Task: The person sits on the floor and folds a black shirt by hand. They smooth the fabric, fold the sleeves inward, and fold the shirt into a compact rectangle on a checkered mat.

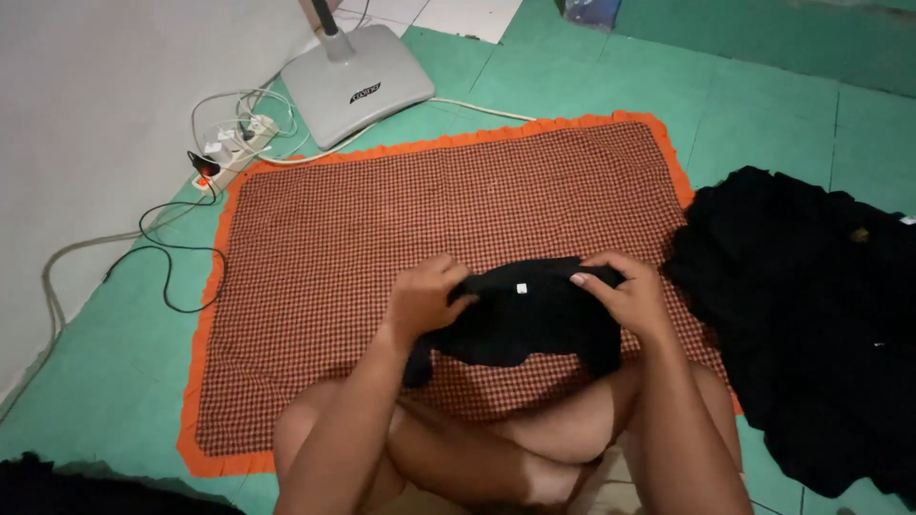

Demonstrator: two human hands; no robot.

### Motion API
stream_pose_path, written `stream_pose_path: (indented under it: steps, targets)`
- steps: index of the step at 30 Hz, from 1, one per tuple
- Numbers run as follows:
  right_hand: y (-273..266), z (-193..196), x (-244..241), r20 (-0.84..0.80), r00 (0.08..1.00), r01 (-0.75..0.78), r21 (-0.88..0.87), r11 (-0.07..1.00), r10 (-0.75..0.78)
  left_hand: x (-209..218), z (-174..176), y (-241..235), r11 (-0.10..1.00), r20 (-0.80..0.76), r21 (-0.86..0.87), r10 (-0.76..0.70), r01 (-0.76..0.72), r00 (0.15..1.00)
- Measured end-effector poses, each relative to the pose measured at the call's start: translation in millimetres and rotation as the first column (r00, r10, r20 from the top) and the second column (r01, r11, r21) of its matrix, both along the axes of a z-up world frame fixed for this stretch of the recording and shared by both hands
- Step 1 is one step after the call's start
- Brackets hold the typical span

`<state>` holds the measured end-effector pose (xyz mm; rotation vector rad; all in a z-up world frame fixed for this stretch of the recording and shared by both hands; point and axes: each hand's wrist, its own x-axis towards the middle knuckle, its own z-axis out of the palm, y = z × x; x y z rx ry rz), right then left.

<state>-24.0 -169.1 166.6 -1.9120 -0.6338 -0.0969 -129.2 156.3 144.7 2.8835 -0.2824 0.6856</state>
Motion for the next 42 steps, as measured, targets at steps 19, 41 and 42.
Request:
stream_pose_path:
  steps: [19,41,42]
  targets:
    - [22,30,-29,0.024,0.944,-0.331,0.032,0.943,0.33,9,-69,-49,0.985,-0.163,-0.17,-0.058,0.029,0.985]
    - [-16,-21,9,-0.156,0.987,-0.11,-0.527,0.843,0.031,1,-13,14,0.908,-0.257,-0.406,-0.221,0.102,0.941]
    - [-13,-25,11,-0.153,0.986,-0.128,-0.48,0.868,0.061,2,-21,8,0.947,-0.281,-0.31,-0.173,0.082,0.944]
